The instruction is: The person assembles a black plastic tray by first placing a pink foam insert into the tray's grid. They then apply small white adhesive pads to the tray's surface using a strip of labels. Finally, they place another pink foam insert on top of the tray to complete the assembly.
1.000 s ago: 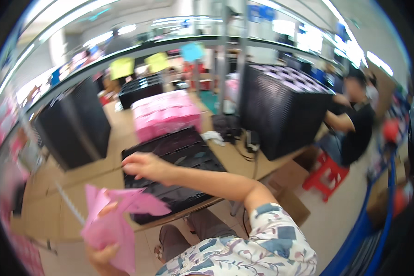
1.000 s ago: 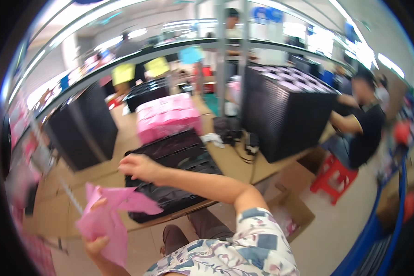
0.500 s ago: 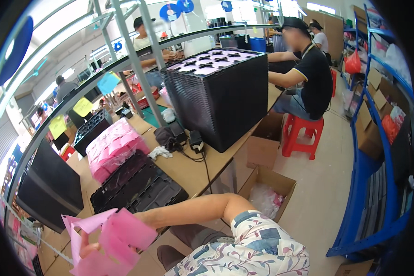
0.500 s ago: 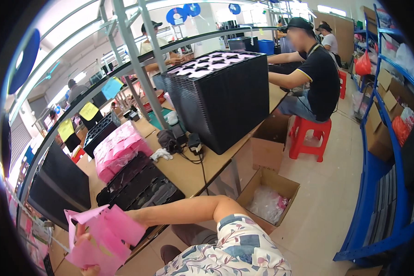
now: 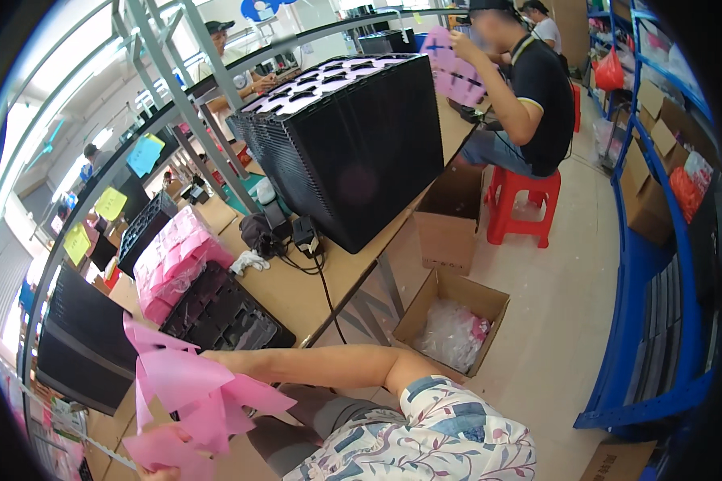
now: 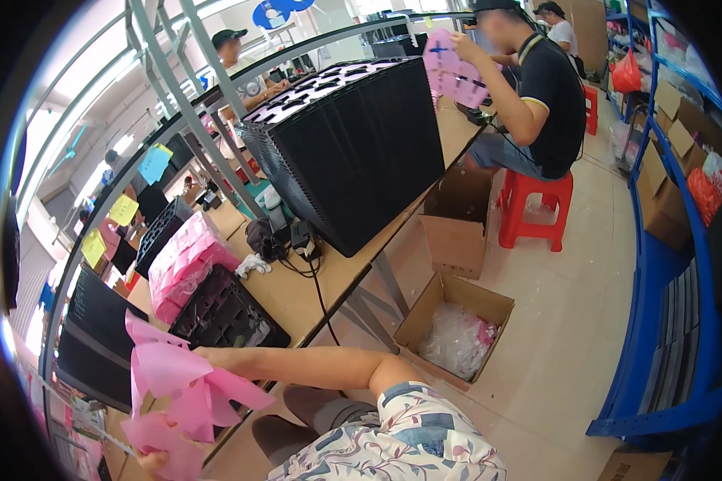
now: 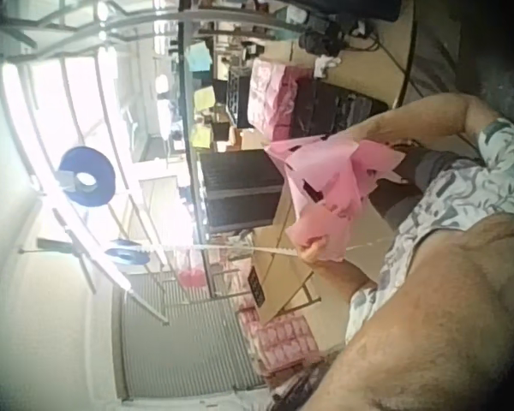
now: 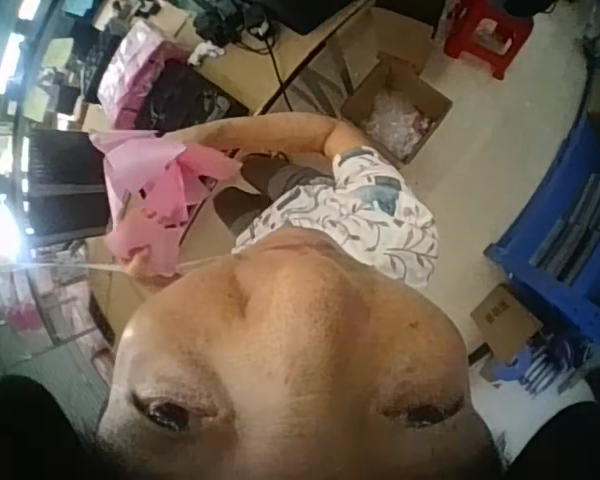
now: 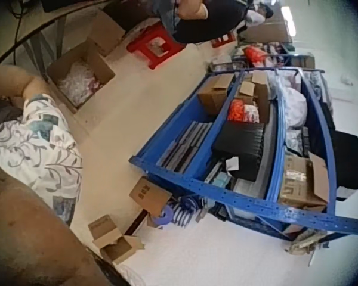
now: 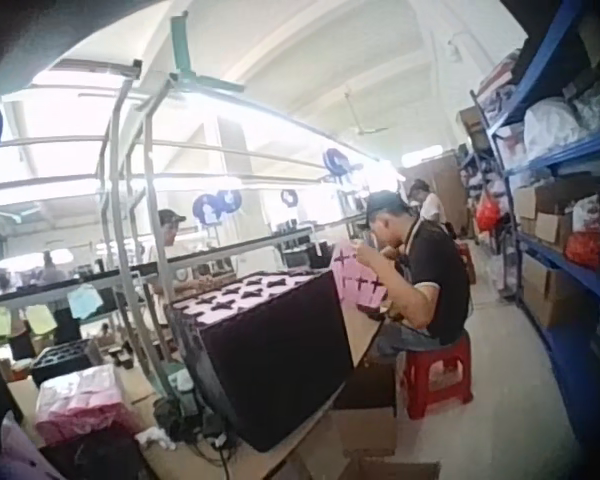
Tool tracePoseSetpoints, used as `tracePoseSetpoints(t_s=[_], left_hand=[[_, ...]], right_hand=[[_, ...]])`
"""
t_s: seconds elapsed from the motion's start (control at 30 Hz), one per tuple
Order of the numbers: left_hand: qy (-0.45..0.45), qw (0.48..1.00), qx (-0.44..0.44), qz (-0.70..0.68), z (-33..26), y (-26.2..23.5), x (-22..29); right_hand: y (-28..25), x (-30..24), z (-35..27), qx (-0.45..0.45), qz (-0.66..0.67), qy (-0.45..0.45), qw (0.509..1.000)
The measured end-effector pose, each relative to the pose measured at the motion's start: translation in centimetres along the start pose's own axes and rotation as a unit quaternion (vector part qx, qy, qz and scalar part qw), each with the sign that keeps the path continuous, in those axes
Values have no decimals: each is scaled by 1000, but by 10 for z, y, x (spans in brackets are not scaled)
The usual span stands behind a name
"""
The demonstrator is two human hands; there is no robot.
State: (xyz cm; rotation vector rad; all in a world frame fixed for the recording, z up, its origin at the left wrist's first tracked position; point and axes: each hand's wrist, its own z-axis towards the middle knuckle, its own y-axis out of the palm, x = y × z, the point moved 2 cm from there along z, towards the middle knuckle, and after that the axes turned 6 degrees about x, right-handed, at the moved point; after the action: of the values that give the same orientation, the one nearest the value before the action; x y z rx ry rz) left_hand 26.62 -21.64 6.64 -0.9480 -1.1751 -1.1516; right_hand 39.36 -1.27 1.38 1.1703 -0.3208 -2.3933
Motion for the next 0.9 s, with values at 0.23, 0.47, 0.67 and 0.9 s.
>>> tracePoseSetpoints(t_s=[0.23,0.47,0.67,0.9], left_hand=[[25,985,170,5,-73,-76,17],[2,959,279,57,-43,-171,-27],[57,946,310,-71,-49,-223,-42],[10,899,430,79,-91,-276,-63]], right_hand=[[-24,-5,55,93,-378,-27,921],[-51,-20,164,100,-621,140,765],[-76,38,304,150,-566,37,810],[-125,166,394,26,-713,16,700]])
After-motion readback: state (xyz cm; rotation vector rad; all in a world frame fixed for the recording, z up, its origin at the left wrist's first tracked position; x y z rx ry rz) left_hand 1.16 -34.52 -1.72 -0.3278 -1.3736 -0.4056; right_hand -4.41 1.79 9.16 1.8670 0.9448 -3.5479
